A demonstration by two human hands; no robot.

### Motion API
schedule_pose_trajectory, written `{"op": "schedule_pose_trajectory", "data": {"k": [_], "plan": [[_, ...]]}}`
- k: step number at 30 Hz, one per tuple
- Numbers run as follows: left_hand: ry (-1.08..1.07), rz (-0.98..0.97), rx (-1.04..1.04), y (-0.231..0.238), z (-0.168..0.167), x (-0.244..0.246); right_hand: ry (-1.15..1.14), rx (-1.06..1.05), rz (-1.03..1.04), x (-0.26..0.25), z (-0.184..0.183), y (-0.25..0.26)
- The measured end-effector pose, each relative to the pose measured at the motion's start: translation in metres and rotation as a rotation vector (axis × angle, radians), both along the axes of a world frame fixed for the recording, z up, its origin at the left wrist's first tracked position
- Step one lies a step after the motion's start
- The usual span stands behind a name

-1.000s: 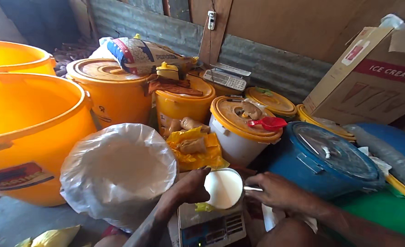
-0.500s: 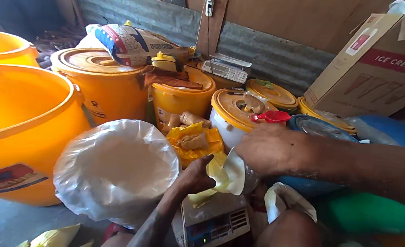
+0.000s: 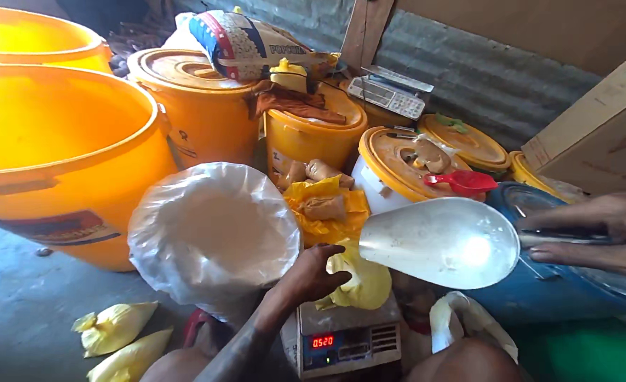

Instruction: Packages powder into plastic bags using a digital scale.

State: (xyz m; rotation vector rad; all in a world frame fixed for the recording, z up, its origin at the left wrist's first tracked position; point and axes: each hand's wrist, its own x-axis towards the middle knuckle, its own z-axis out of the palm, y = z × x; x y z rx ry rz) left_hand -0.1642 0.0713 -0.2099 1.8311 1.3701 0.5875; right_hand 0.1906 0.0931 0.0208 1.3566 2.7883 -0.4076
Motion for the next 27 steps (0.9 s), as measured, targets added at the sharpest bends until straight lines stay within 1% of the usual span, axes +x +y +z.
{"op": "schedule_pose_trajectory", "data": {"k": [2, 4, 5, 7, 9, 11, 13, 15, 17, 19, 20, 21, 22, 23, 24, 27], "plan": [[-0.032, 0.025, 0.036, -0.005, -0.003, 0.0, 0.106, 0.017, -0.013, -0.017, -0.005, 0.005], [-0.064, 0.06, 0.067, -0.013, -0.003, 0.001, 0.156, 0.117, 0.045, -0.042, -0.02, 0.025], [-0.069, 0.077, 0.083, -0.018, -0.001, 0.002, 0.139, 0.187, 0.065, -0.062, -0.027, 0.035], [-0.058, 0.093, 0.129, -0.027, 0.005, 0.003, 0.055, 0.255, 0.075, -0.119, -0.039, 0.047], [-0.026, 0.081, 0.142, -0.035, 0.012, 0.0, -0.055, 0.213, 0.065, -0.184, -0.058, 0.057], [0.067, 0.031, 0.09, -0.04, 0.016, -0.006, -0.185, 0.165, 0.077, -0.25, -0.085, 0.062], [0.231, -0.029, 0.0, -0.043, 0.015, -0.011, -0.345, 0.153, 0.111, -0.308, -0.113, 0.064], [0.451, -0.056, -0.144, -0.05, 0.011, -0.012, -0.498, 0.103, 0.134, -0.359, -0.14, 0.066], [0.589, -0.07, -0.349, -0.056, 0.01, -0.008, -0.585, 0.033, 0.16, -0.4, -0.179, 0.073], [0.613, -0.113, -0.473, -0.06, 0.011, -0.006, -0.529, -0.042, 0.212, -0.426, -0.235, 0.081], [0.593, -0.138, -0.493, -0.061, 0.01, -0.005, -0.473, -0.064, 0.232, -0.433, -0.268, 0.086], [0.565, -0.156, -0.493, -0.061, 0.009, -0.006, -0.438, -0.088, 0.204, -0.441, -0.297, 0.091], [0.55, -0.168, -0.476, -0.06, 0.007, -0.007, -0.415, -0.099, 0.169, -0.448, -0.317, 0.095], [0.547, -0.169, -0.456, -0.059, 0.006, -0.007, -0.396, -0.115, 0.141, -0.452, -0.324, 0.099], [0.555, -0.165, -0.442, -0.057, 0.006, -0.006, -0.402, -0.133, 0.127, -0.452, -0.323, 0.102], [0.569, -0.158, -0.434, -0.054, 0.004, 0.0, -0.445, -0.15, 0.136, -0.438, -0.306, 0.1]]}}
